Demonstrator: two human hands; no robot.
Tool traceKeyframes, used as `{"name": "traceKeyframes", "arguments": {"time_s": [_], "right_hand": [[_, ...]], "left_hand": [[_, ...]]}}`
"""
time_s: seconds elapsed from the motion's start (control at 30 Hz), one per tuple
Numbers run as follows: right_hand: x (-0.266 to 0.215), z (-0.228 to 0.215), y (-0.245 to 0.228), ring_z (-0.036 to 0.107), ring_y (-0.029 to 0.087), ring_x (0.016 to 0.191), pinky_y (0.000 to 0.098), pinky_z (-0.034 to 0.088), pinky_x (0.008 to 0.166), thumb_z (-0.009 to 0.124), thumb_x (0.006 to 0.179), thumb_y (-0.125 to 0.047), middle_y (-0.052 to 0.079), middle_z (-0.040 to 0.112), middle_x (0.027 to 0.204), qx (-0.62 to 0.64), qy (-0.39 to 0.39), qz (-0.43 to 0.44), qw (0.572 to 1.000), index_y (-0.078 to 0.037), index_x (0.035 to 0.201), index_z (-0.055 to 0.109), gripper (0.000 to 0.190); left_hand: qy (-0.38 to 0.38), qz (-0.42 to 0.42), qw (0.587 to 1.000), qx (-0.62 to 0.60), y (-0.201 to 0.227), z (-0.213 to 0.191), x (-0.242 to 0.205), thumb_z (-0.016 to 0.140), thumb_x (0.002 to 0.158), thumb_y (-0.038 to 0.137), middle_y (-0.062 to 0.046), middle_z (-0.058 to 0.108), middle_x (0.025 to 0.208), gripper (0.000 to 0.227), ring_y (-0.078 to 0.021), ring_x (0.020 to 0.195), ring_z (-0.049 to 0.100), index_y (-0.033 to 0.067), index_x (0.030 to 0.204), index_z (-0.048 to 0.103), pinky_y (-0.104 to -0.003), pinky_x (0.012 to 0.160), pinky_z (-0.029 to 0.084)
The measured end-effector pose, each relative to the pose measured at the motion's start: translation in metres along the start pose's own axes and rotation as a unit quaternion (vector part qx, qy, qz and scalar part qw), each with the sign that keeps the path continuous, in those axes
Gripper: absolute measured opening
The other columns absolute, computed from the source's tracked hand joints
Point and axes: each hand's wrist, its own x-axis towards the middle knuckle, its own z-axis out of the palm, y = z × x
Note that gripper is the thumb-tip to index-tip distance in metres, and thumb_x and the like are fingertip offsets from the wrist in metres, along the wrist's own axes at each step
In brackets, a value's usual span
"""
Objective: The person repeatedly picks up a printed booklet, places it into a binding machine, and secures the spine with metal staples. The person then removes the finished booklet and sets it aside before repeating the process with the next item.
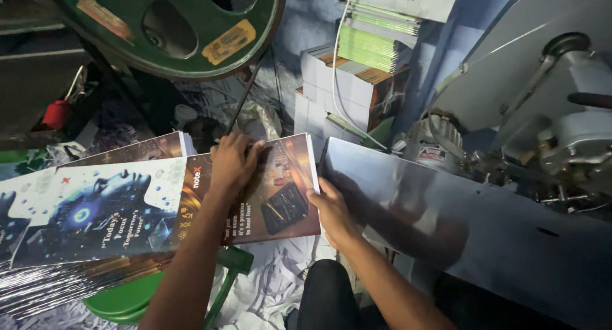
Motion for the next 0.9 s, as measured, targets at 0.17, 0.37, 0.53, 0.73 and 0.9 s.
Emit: {"name": "traceKeyframes", "arguments": {"time_s": [0.17, 0.37, 0.53, 0.73, 0.9], "right_hand": [[-0.001, -0.004, 0.002, 0.063, 0.016, 0.115, 0.0305, 0.046, 0.102, 0.060, 0.096, -0.012, 0.010, 0.069, 0.127, 0.017, -0.019, 0.014, 1.000, 0.001, 0.141, 0.055, 0.047], [-0.001, -0.011, 0.007, 0.060, 0.016, 0.112, 0.0302, 0.045, 0.101, 0.062, 0.097, -0.014, 0.009, 0.068, 0.122, -0.011, -0.019, 0.021, 1.000, 0.001, 0.142, 0.058, 0.047], [-0.012, -0.001, -0.017, 0.063, 0.014, 0.116, 0.0306, 0.046, 0.103, 0.066, 0.088, -0.011, 0.008, 0.068, 0.123, 0.021, -0.017, 0.045, 0.999, -0.019, 0.145, 0.044, 0.062], [-0.033, 0.002, -0.029, 0.065, 0.019, 0.111, 0.0377, 0.053, 0.096, 0.068, 0.092, -0.010, 0.011, 0.066, 0.126, -0.003, -0.088, 0.055, 0.995, -0.001, 0.144, 0.056, 0.054], [-0.056, 0.008, -0.033, 0.074, 0.027, 0.091, 0.0427, 0.068, 0.073, 0.063, 0.098, -0.020, 0.018, 0.068, 0.116, 0.006, -0.094, 0.146, 0.985, 0.005, 0.137, 0.055, 0.047]], "left_hand": [[0.002, 0.010, 1.000, 0.016, 0.008, -0.004, 0.003, 0.064, 0.099, 0.039, -0.012, 0.067, 0.105, 0.031, -0.0344, 0.104, 0.059, 0.0086, 0.094, 0.071, -0.051, 0.086, 0.040], [0.039, 0.015, 0.999, -0.032, 0.016, -0.018, -0.007, 0.060, 0.104, 0.033, -0.016, 0.061, 0.101, 0.029, -0.0367, 0.099, 0.055, 0.0053, 0.097, 0.064, -0.049, 0.089, 0.038], [0.053, -0.009, 0.993, -0.105, 0.009, -0.019, -0.009, 0.058, 0.105, 0.034, -0.016, 0.061, 0.098, 0.030, -0.0350, 0.098, 0.055, 0.0044, 0.101, 0.060, -0.049, 0.097, 0.038], [0.099, -0.008, 0.988, -0.120, 0.009, -0.021, -0.014, 0.056, 0.106, 0.030, -0.021, 0.057, 0.103, 0.028, -0.0415, 0.104, 0.048, 0.0017, 0.104, 0.057, -0.051, 0.096, 0.039], [0.138, 0.016, 0.982, -0.131, 0.015, -0.027, -0.022, 0.054, 0.109, 0.028, -0.021, 0.055, 0.105, 0.026, -0.0408, 0.108, 0.047, 0.0017, 0.107, 0.056, -0.050, 0.098, 0.038]]}}
